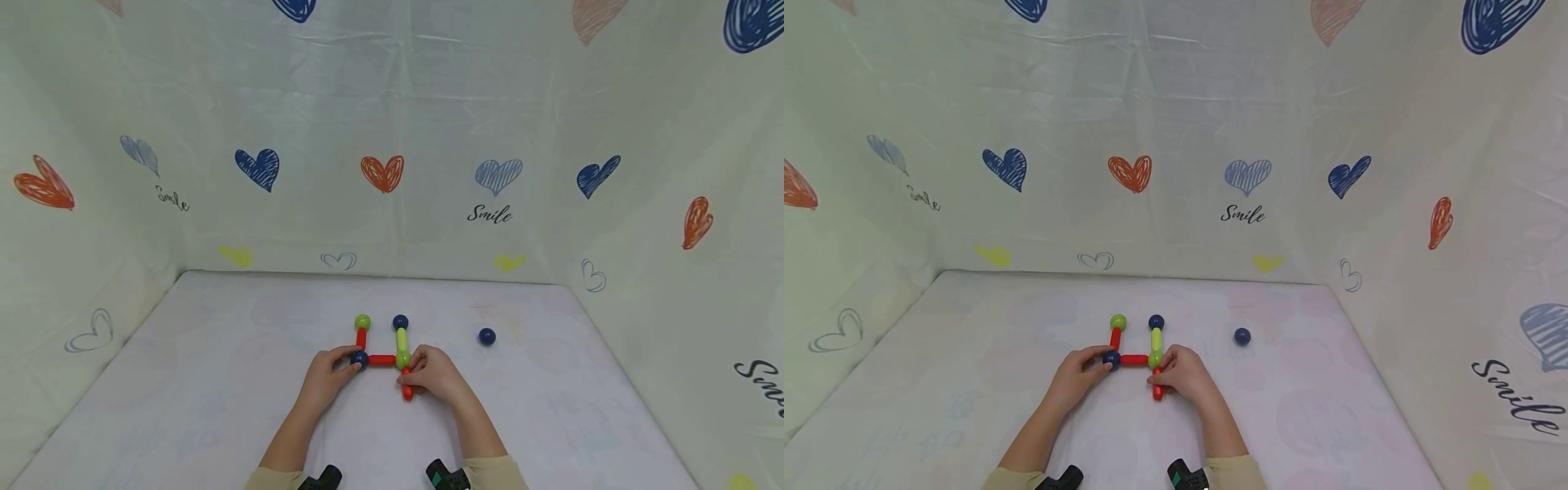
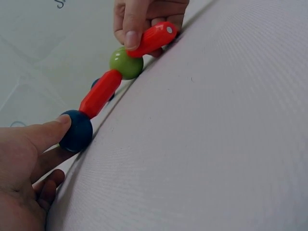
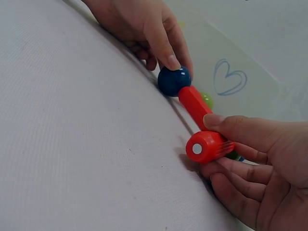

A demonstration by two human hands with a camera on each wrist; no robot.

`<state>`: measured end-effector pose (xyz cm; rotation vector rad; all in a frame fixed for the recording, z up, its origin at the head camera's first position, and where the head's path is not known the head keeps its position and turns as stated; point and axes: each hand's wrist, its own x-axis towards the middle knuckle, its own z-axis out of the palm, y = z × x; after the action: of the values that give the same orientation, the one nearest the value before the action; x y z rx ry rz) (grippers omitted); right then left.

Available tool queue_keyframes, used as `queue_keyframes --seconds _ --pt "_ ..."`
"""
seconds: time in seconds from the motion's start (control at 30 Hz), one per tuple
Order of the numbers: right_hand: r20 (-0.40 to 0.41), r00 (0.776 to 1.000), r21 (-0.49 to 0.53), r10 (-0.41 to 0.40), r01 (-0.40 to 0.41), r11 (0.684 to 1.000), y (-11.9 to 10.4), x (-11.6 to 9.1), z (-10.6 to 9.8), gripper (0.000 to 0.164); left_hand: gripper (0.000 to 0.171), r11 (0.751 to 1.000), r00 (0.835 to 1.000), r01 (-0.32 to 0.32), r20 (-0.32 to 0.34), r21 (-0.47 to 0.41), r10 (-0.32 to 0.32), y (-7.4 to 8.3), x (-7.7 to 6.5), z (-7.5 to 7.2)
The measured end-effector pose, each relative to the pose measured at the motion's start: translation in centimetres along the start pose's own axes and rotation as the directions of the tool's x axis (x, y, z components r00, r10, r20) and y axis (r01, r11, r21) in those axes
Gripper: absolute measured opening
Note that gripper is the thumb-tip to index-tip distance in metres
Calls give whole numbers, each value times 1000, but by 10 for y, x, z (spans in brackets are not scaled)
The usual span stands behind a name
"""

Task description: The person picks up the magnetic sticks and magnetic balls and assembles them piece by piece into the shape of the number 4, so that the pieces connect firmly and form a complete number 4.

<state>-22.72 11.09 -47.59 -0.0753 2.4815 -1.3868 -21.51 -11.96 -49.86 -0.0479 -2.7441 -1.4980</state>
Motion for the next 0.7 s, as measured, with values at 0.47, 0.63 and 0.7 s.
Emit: queue_keyframes --seconds 0.47,0.63,0.7 --pt "-13 1000 -6 4 -4 1000 0 1 1 35 34 1000 1000 2 6 7 -2 -1 0 0" --pt "-31 1000 -18 3 -3 1000 -1 1 2 37 34 1000 1000 8 8 4 -8 -1 0 0" --pt "-35 999 -21 2 -2 1000 -2 1 3 37 34 1000 1000 8 7 4 -9 -1 0 0"
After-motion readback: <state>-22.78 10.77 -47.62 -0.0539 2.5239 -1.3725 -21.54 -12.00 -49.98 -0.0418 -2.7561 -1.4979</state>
